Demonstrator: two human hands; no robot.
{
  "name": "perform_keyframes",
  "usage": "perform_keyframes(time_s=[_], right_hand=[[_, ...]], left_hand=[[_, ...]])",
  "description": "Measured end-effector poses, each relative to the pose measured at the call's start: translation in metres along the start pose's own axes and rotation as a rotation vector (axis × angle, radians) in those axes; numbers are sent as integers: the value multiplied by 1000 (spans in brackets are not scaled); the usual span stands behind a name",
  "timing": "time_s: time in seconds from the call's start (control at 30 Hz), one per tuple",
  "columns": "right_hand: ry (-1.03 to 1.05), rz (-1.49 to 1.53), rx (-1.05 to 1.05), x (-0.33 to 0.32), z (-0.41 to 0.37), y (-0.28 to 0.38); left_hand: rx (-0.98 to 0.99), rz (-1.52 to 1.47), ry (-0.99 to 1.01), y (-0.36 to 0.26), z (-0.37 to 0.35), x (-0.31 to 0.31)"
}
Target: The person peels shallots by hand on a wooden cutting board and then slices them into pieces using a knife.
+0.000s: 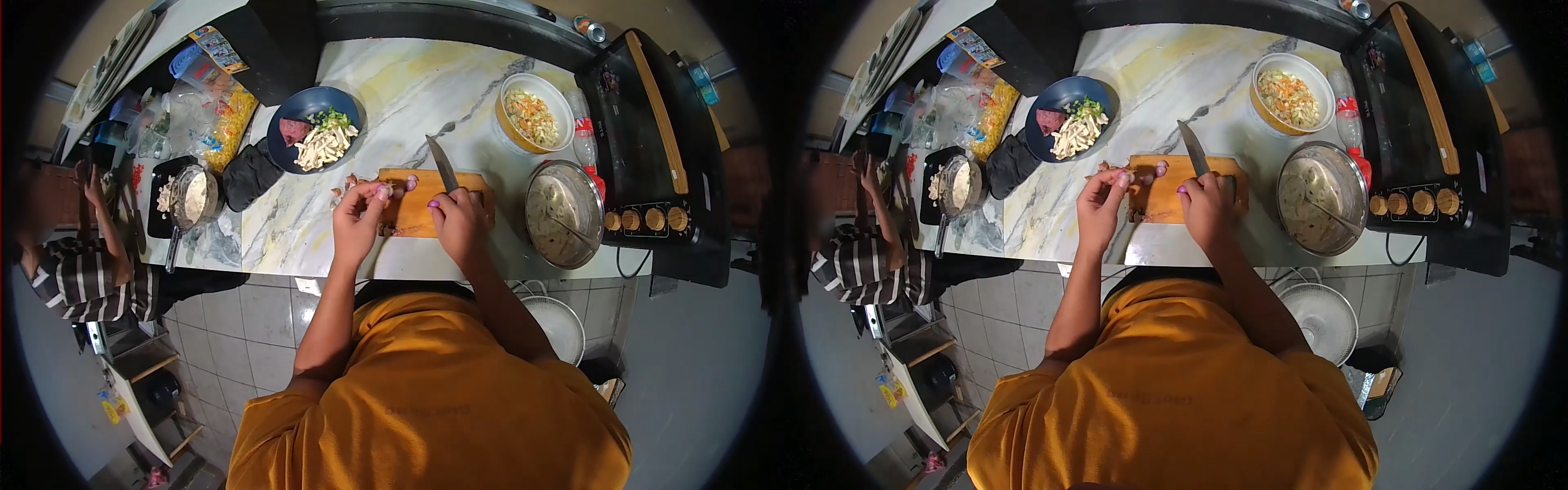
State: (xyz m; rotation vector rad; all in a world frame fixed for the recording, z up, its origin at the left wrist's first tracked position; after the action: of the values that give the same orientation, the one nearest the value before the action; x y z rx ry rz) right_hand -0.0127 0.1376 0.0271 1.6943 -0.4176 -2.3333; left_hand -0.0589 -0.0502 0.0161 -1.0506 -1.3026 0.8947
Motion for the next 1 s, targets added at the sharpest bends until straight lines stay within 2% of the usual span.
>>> perform_keyframes(time_s=[0.13,0.27,0.33,0.47,0.53,0.67,0.73,0.8,0.87,0.93,1.0], right_hand=[[57,165,-65,13,6,16],[84,179,-96,8,9,33],[1,169,-55,-5,4,20],[-8,89,43,-24,-22,-17],[-13,167,159,-33,-33,-32],[-76,267,223,-46,-42,-35],[13,135,251,-42,-45,-39],[-25,123,249,-45,-51,-43],[-55,111,238,-50,-53,-45],[57,499,361,-48,-49,-41],[16,623,299,-54,-36,-29]], left_hand=[[-35,1,-45,1,-3,-8],[-43,-19,-17,10,-2,-7],[-63,-26,-10,11,-2,-1],[-153,0,55,15,-3,19],[-152,-6,78,23,-2,29],[-136,43,165,29,0,52],[-128,46,200,26,1,62],[-117,47,233,24,1,68],[-163,-94,294,27,1,74],[-201,-136,340,28,-2,80],[-240,-175,391,25,-6,87]])
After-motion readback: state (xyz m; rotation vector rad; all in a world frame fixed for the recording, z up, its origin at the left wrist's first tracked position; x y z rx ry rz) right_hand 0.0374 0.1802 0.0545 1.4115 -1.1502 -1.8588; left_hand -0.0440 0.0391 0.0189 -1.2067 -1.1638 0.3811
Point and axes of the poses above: each hand's wrist, its own z-axis towards the middle knuckle, its own x-axis out of the palm, y = z × x, the point moved 9 cm from there along z, towards the middle knuckle, and after that the axes turned 8 degrees about -z, right-handed, at the moved point
